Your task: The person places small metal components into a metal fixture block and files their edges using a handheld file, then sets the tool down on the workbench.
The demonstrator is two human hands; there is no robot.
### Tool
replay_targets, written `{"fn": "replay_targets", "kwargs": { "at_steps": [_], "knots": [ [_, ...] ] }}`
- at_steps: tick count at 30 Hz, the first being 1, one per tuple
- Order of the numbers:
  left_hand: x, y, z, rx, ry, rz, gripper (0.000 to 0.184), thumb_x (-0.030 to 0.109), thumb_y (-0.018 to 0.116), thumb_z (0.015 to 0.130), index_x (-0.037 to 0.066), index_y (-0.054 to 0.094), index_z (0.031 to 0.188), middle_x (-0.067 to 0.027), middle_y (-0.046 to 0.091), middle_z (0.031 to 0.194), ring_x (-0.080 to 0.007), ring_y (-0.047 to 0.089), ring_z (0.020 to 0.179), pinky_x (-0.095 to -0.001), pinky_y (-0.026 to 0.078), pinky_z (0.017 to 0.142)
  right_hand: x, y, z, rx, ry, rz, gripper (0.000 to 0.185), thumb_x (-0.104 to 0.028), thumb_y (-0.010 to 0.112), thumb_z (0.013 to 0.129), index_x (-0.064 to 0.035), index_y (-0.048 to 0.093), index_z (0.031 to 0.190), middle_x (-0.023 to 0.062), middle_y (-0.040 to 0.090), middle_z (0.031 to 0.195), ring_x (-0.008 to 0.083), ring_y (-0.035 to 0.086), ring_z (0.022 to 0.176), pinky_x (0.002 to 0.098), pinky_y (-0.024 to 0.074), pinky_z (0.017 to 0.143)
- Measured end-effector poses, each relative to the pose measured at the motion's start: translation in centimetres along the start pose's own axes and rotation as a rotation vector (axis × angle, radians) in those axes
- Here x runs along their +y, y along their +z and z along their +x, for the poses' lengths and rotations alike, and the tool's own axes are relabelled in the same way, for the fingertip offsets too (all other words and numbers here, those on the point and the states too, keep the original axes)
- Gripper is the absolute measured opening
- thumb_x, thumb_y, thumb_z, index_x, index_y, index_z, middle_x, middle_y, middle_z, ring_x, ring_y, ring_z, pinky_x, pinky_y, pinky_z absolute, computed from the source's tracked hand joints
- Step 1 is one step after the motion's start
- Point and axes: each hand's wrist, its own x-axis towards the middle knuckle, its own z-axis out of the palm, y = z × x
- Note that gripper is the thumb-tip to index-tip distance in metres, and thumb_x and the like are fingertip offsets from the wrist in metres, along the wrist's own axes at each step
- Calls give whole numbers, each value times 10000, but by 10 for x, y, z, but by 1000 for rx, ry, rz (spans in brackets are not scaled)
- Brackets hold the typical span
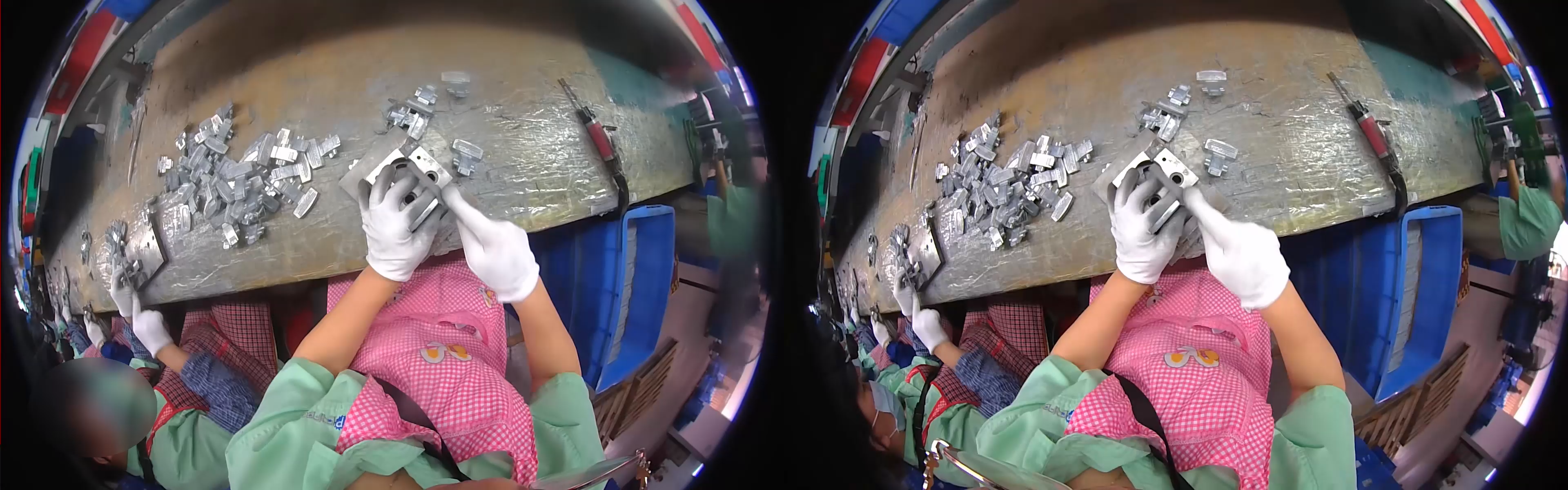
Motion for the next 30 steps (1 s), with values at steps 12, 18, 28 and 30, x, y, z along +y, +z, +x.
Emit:
{"fn": "replay_targets", "kwargs": {
  "at_steps": [12,18,28,30],
  "knots": [
    [-5,-14,-7,19,27,-127,400,245,798,785,215,722,1176,-44,652,1259,-370,537,1277,-627,318,1109,86,27,71,62,370,24,683,-430,641,926,-125,488,1519,313,704,1136,467,665,1122,484,526,975],
    [-73,-27,-2,524,-363,-334,597,53,811,800,107,572,1344,-126,523,1422,-369,511,1338,-558,455,1110,69,12,84,-33,467,64,476,-394,671,895,7,673,1152,293,717,1090,451,682,1073,485,536,926],
    [-43,-20,-1,237,-141,300,641,370,748,905,142,514,1456,-124,449,1523,-460,333,1472,-650,269,1196,75,12,74,-154,442,347,608,-321,727,829,74,631,1282,270,724,1150,372,698,1126,406,517,982],
    [-30,-12,0,238,-35,151,655,336,760,858,196,495,1441,-106,469,1504,-433,370,1444,-749,257,1124,74,13,76,-131,461,354,563,-246,738,816,103,633,1245,253,732,1119,333,715,1042,380,538,940]
  ]
}}
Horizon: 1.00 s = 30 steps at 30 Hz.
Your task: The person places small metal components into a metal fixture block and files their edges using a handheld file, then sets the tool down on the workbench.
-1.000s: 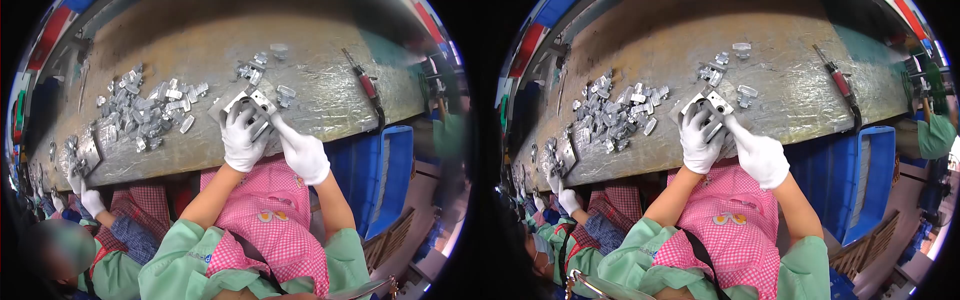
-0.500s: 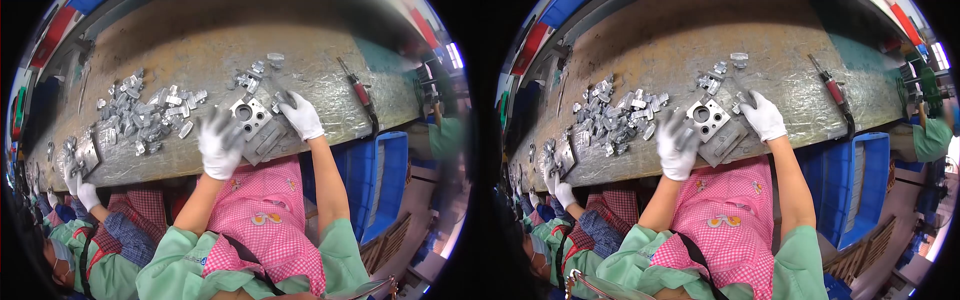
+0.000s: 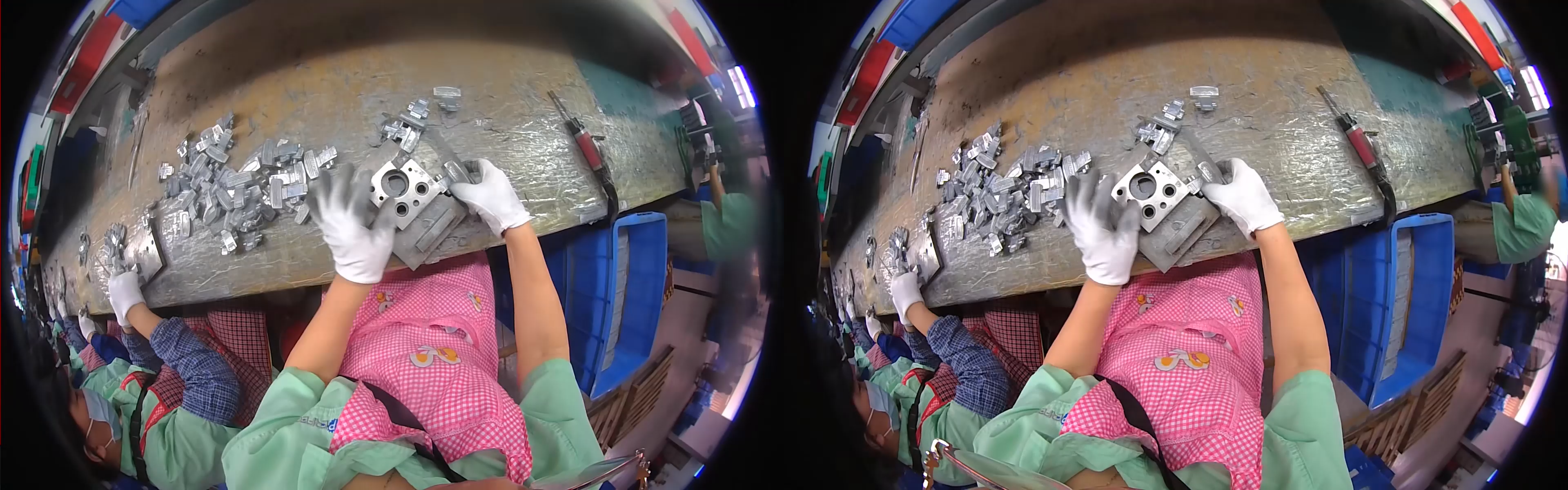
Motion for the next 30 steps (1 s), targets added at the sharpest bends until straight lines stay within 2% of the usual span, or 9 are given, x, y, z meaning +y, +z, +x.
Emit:
{"fn": "replay_targets", "kwargs": {
  "at_steps": [3,5,8,12,14,18,24,26,30],
  "knots": [
    [21,-1,2,-63,7,-27,675,297,797,805,199,507,1407,-96,494,1453,-433,414,1382,-717,275,1105,-13,-2,-6,9,219,389,462,-155,751,824,90,640,1200,94,693,879,134,615,669,290,522,596],
    [22,0,3,-78,16,-45,683,278,809,790,198,511,1398,-92,504,1440,-431,424,1368,-708,284,1093,-8,-14,-10,-22,292,553,404,-143,757,841,82,642,1156,52,669,813,95,583,628,267,463,530],
    [32,1,5,-87,45,-57,701,260,847,751,194,522,1369,-81,534,1390,-414,452,1335,-671,321,1037,-12,-2,-24,118,46,473,318,-160,765,868,53,648,1072,32,656,782,103,561,589,266,477,559],
    [52,0,16,-195,55,-75,706,308,858,714,167,563,1339,-95,536,1396,-410,438,1360,-709,295,1068,-42,1,-63,307,-405,-184,186,-189,742,900,-88,651,1026,178,696,754,372,718,734,436,560,624],
    [57,-2,21,-299,-5,-84,654,216,840,697,182,639,1318,-91,575,1394,-423,428,1399,-671,254,1141,-54,-4,-76,241,-568,-326,186,-120,763,878,-68,672,1031,163,702,756,349,713,668,376,551,590],
    [50,-7,16,-357,16,-149,399,196,814,680,237,789,1075,-59,648,1330,-426,450,1380,-650,261,1146,-65,-6,-88,9,-562,-389,188,-102,752,891,-73,685,1064,160,727,812,329,749,746,363,581,650],
    [40,-11,-8,-239,-73,-118,374,219,847,712,241,775,1079,-21,654,1346,-412,469,1363,-684,227,1157,-41,15,-106,136,-288,132,472,-106,659,962,-52,584,1425,234,749,1064,363,756,942,377,593,789],
    [41,-9,-8,-251,-89,-109,374,203,836,722,242,775,1089,-31,642,1355,-427,457,1367,-694,235,1149,-24,27,-110,181,-568,24,448,-74,637,968,-68,611,1415,227,749,993,354,759,864,383,590,745],
    [35,-4,-6,-319,-97,-152,415,215,825,714,239,776,1125,-43,617,1381,-464,421,1381,-708,252,1135,-28,34,-131,202,-445,-108,470,-40,647,941,-137,650,1401,173,671,703,323,687,597,401,535,578]
  ]
}}
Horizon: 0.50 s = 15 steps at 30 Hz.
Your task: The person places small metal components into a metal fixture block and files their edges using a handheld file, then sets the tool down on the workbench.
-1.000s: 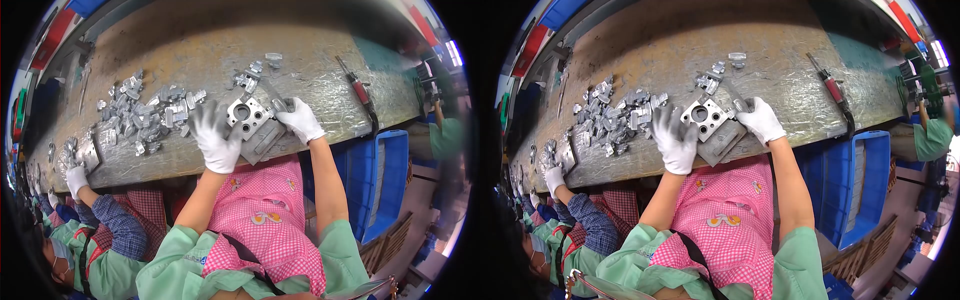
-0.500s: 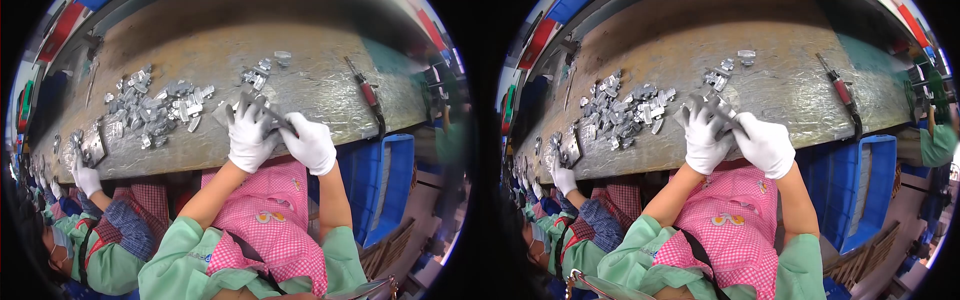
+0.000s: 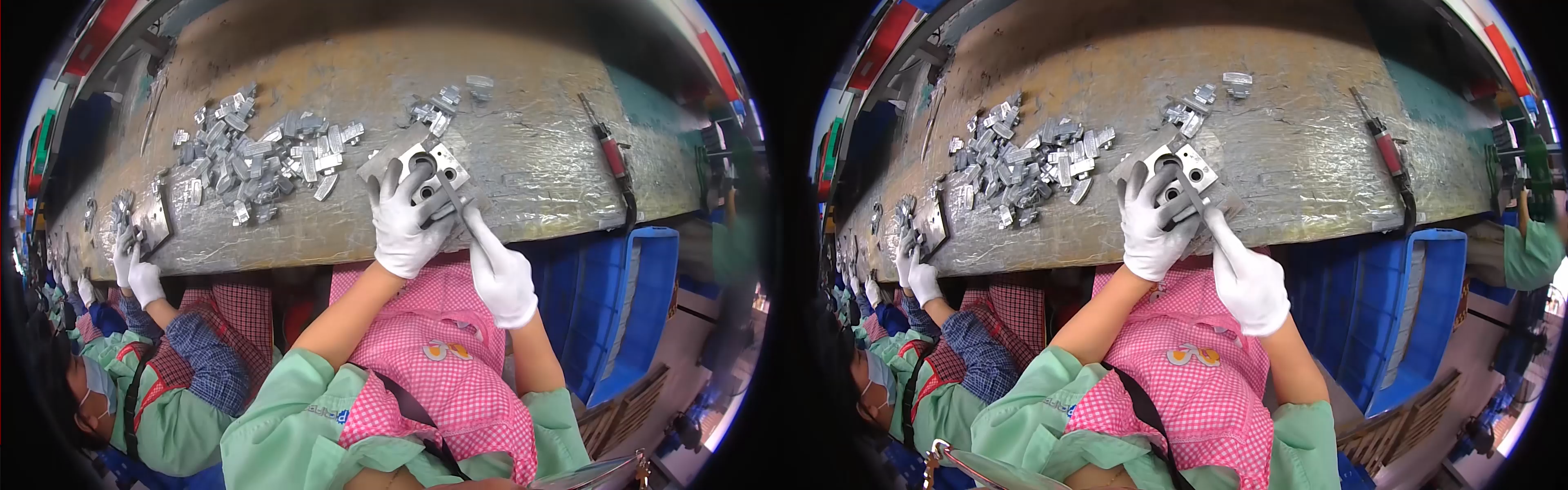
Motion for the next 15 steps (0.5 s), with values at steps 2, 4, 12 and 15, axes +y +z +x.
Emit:
{"fn": "replay_targets", "kwargs": {
  "at_steps": [2,4,12,15],
  "knots": [
    [-4,3,-3,23,16,-12,367,252,838,730,234,793,1093,-47,633,1355,-461,423,1375,-691,266,1131,-12,-11,-12,-47,12,-201,486,-46,662,925,-151,655,1400,149,628,628,305,660,543,405,515,537],
    [-6,6,-3,52,39,-7,351,268,847,742,226,796,1087,-44,639,1336,-464,438,1352,-660,298,1114,-13,-12,-22,-72,-18,-232,494,-54,667,917,-165,660,1398,133,599,587,280,644,509,405,502,514],
    [-8,9,2,100,103,-25,315,217,835,735,239,789,1045,-32,654,1253,-441,479,1308,-608,349,1058,-21,-6,-11,-105,-53,-304,501,-68,678,904,-167,665,1394,131,579,561,269,630,483,400,497,496],
    [-4,7,3,89,85,-25,315,227,838,748,251,779,1056,-28,639,1266,-432,484,1301,-611,348,1064,-22,-6,-15,-91,-64,-324,511,-66,677,907,-182,657,1405,134,595,576,259,640,491,386,511,509]
  ]
}}
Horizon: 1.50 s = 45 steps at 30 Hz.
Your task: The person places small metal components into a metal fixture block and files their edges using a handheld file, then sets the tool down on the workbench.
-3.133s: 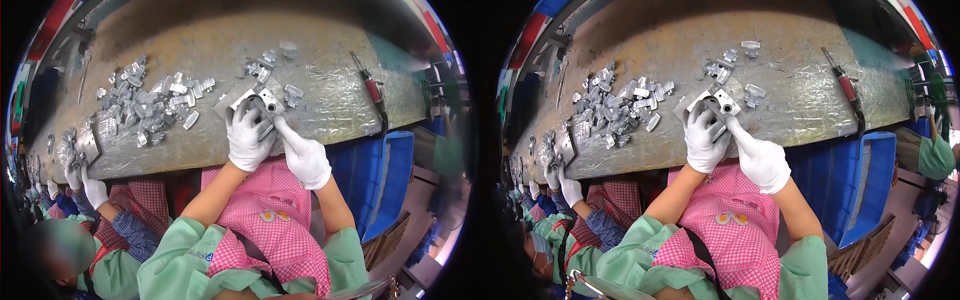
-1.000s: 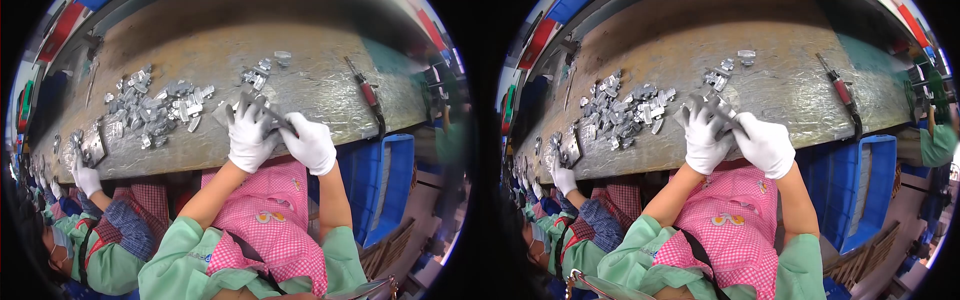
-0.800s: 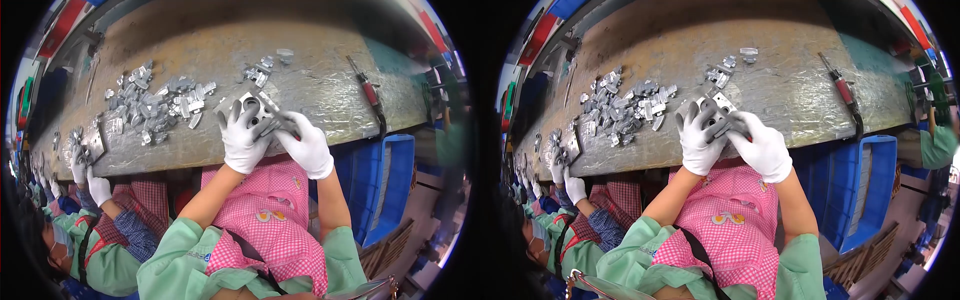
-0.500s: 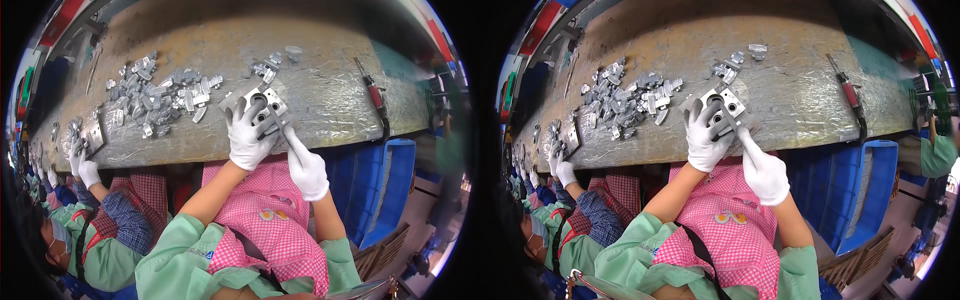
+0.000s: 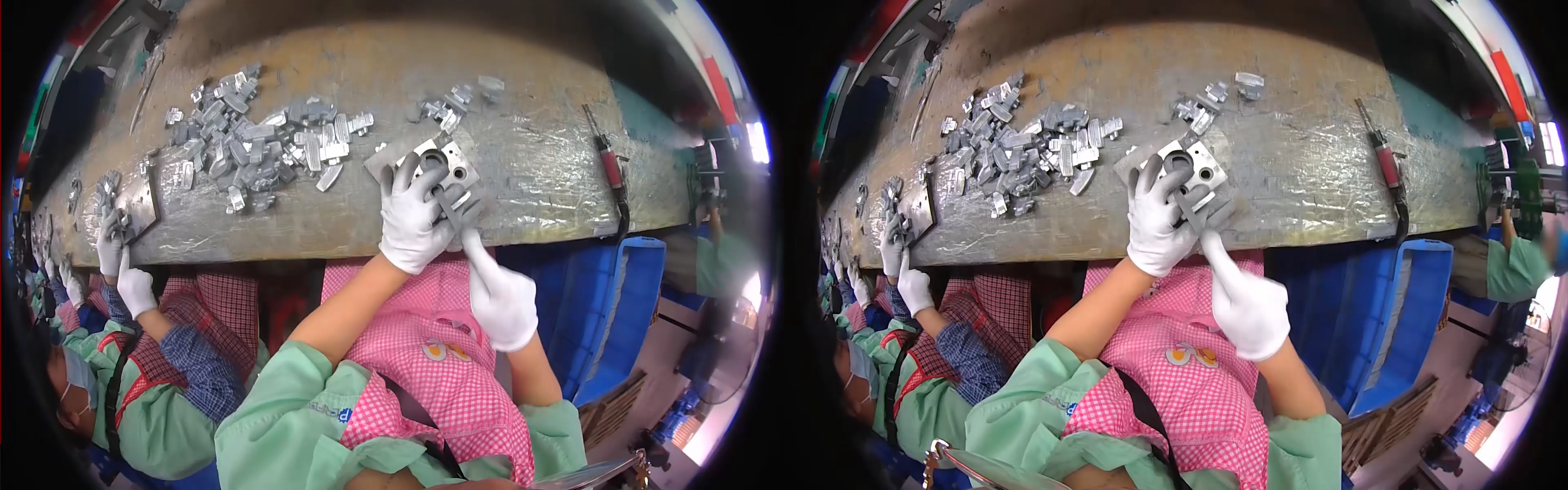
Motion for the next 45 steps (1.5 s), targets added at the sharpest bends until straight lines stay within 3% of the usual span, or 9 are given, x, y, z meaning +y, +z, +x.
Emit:
{"fn": "replay_targets", "kwargs": {
  "at_steps": [3,5,15,19,20,40,41,43,45],
  "knots": [
    [-2,2,-2,-1,-17,10,306,263,837,755,238,790,1056,-51,663,1261,-438,484,1314,-630,327,1092,-4,11,30,8,-38,37,517,-61,676,907,-214,653,1401,109,582,566,260,624,488,392,495,496],
    [0,-2,1,-22,-16,2,268,288,830,764,232,806,1025,-51,667,1266,-433,482,1321,-627,327,1094,-13,6,28,-41,28,41,431,-9,648,937,-135,691,1347,217,618,676,340,668,577,391,514,563],
    [-3,2,0,28,15,26,301,266,833,737,244,798,1035,-31,653,1272,-428,494,1309,-644,335,1084,-13,4,26,-36,96,101,418,-19,628,962,-121,672,1365,272,636,791,402,686,666,332,534,606],
    [0,1,1,21,-30,-48,274,260,831,740,244,809,1012,-21,657,1263,-417,491,1310,-628,329,1090,-12,-3,-5,-62,58,36,468,31,643,921,-88,666,1373,267,647,776,321,718,633,298,546,622],
    [1,1,1,34,-19,-43,277,261,830,741,243,807,1016,-22,660,1256,-415,492,1308,-620,332,1086,-7,4,3,-7,43,-1,487,-31,666,908,-170,680,1375,151,579,579,285,627,483,395,497,511],
    [-2,-2,3,87,49,-7,331,263,807,735,232,785,1064,-37,660,1214,-419,533,1248,-583,380,1046,0,20,6,111,-11,25,412,-53,694,913,-163,727,1309,127,574,569,282,606,472,402,476,490],
    [-1,-3,5,75,46,-30,369,275,793,746,236,770,1113,-46,662,1225,-427,532,1252,-592,381,1045,-2,20,22,83,-6,99,395,-24,638,960,-116,696,1341,245,629,728,368,655,555,387,498,530],
    [-3,-4,5,-16,21,46,370,312,769,767,236,757,1129,-48,671,1236,-408,534,1252,-591,383,1024,-15,11,37,-57,168,3,384,-28,610,981,-121,691,1344,270,646,795,396,684,628,415,522,572],
    [-7,0,0,2,44,4,343,413,747,833,263,775,1140,-30,666,1191,-346,540,1242,-592,387,984,-7,11,15,12,62,63,425,-21,599,965,-116,668,1374,293,609,736,422,676,615,403,524,567]
  ]
}}
